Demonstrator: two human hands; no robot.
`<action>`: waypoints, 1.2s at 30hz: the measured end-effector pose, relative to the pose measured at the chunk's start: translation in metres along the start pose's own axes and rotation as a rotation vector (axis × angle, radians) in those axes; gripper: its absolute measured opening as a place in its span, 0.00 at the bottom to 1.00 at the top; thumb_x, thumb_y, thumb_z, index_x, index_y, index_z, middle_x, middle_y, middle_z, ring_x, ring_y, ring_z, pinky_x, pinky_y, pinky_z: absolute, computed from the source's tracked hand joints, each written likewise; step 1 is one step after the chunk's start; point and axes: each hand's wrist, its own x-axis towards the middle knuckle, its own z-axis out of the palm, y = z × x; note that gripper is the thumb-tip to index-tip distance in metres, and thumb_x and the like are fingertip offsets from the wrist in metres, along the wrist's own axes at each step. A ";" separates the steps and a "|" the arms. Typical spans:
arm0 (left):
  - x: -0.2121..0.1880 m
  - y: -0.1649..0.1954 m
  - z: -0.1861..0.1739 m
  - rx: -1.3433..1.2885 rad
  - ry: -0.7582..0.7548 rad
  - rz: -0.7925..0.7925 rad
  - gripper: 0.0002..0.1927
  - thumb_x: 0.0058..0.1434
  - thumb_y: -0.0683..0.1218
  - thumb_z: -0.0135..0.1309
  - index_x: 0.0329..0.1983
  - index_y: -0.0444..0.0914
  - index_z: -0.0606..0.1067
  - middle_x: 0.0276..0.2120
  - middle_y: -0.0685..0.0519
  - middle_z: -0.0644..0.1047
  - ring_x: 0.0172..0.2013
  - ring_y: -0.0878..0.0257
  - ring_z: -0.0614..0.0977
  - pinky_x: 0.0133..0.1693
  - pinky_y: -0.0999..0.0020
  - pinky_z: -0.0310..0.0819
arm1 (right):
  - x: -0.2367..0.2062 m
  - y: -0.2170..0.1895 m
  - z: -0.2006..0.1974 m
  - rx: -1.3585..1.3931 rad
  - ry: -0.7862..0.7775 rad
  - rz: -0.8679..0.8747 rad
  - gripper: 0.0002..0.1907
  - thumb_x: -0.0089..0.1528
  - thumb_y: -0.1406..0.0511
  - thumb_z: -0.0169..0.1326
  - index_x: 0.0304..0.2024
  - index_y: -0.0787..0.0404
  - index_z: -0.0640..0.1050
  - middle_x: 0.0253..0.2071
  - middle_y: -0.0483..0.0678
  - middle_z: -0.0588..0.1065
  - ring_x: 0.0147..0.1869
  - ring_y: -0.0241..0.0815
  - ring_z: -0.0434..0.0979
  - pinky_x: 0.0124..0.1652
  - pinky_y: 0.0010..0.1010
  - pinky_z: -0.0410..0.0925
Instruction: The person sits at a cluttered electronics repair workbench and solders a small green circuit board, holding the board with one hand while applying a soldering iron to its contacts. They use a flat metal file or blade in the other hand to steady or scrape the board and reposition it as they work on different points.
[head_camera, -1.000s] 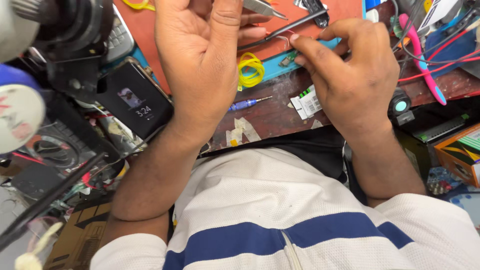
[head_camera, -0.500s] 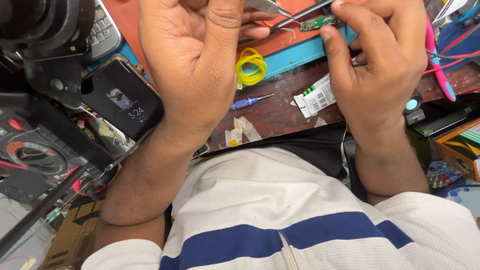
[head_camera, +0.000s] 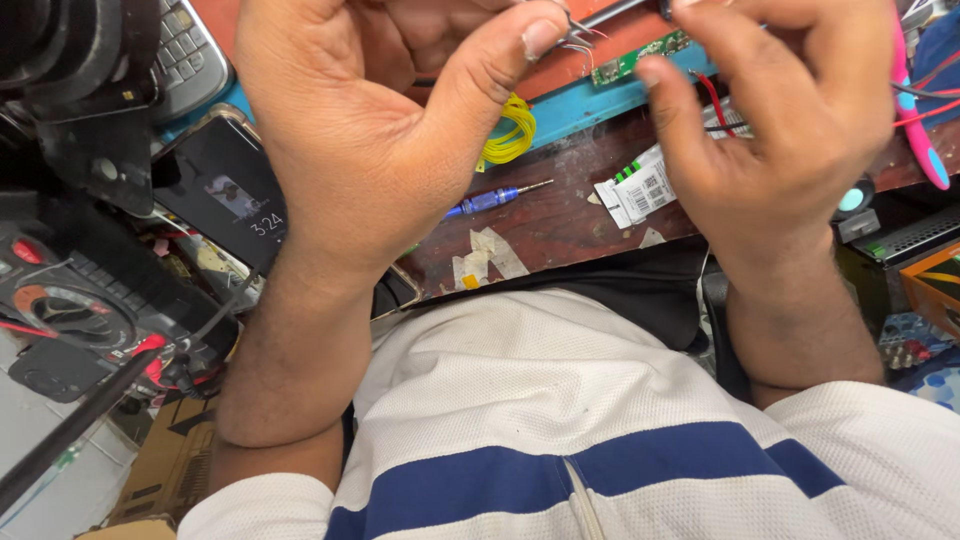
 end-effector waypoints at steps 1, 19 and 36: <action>0.000 0.000 0.000 0.003 -0.013 -0.007 0.12 0.82 0.29 0.60 0.55 0.30 0.68 0.47 0.45 0.81 0.48 0.63 0.84 0.53 0.70 0.83 | 0.000 0.001 0.001 -0.003 0.016 0.004 0.17 0.66 0.75 0.64 0.57 0.65 0.77 0.52 0.49 0.70 0.54 0.45 0.71 0.50 0.31 0.66; 0.013 0.017 0.003 0.009 0.110 -0.209 0.11 0.72 0.30 0.60 0.50 0.29 0.70 0.38 0.49 0.79 0.38 0.66 0.84 0.45 0.73 0.83 | 0.008 0.009 0.017 -0.129 0.024 0.040 0.10 0.69 0.74 0.58 0.53 0.64 0.78 0.49 0.50 0.69 0.48 0.46 0.69 0.45 0.33 0.62; 0.010 0.029 0.012 -0.213 -0.034 -0.207 0.14 0.75 0.31 0.56 0.55 0.32 0.64 0.49 0.35 0.80 0.51 0.53 0.85 0.56 0.62 0.87 | 0.020 -0.032 0.000 0.839 0.024 0.497 0.07 0.68 0.73 0.60 0.46 0.72 0.78 0.51 0.54 0.75 0.37 0.31 0.76 0.35 0.16 0.70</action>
